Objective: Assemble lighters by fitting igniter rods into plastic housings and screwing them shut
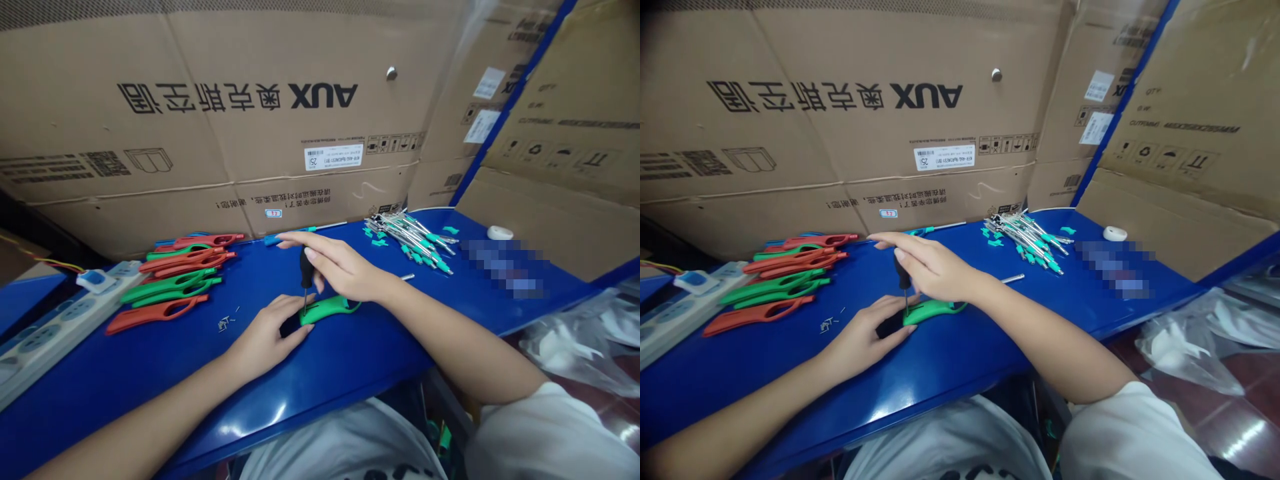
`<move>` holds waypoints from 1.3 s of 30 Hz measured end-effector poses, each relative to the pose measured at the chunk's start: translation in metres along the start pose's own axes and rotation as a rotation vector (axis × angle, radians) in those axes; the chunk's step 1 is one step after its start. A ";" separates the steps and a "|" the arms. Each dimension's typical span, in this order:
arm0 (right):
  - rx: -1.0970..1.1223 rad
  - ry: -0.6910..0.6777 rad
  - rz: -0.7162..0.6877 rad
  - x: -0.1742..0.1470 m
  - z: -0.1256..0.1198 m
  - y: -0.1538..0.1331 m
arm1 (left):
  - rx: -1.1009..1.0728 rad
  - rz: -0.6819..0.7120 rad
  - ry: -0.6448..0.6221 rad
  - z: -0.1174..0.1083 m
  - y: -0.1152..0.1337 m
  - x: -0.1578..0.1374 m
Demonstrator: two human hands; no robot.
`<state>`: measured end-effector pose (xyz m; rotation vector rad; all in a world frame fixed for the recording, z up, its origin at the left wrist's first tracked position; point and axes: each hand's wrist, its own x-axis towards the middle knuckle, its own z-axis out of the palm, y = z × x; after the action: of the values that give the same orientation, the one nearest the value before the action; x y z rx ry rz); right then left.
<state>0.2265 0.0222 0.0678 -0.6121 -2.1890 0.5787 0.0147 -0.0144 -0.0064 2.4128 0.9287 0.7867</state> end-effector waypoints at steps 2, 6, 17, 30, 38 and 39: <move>0.123 -0.027 0.027 0.001 0.001 0.000 | 0.006 -0.014 0.004 0.000 0.001 0.000; -0.073 0.194 -0.035 0.004 -0.002 0.006 | 0.046 -0.044 -0.001 -0.005 0.004 0.002; -0.642 0.468 0.247 -0.031 -0.083 0.096 | 0.359 -0.190 -0.125 -0.057 -0.026 0.017; -0.650 0.435 0.437 -0.037 -0.090 0.112 | 0.339 -0.345 -0.049 -0.080 -0.092 0.087; -0.651 0.156 0.649 -0.043 -0.058 0.126 | 0.393 -0.335 0.061 -0.068 -0.099 0.098; -0.652 0.114 0.683 -0.044 -0.054 0.127 | 0.399 -0.332 0.070 -0.067 -0.099 0.099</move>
<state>0.3243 0.1059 0.0020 -1.7253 -2.0122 0.1268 -0.0137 0.1359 0.0214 2.4614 1.5925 0.6092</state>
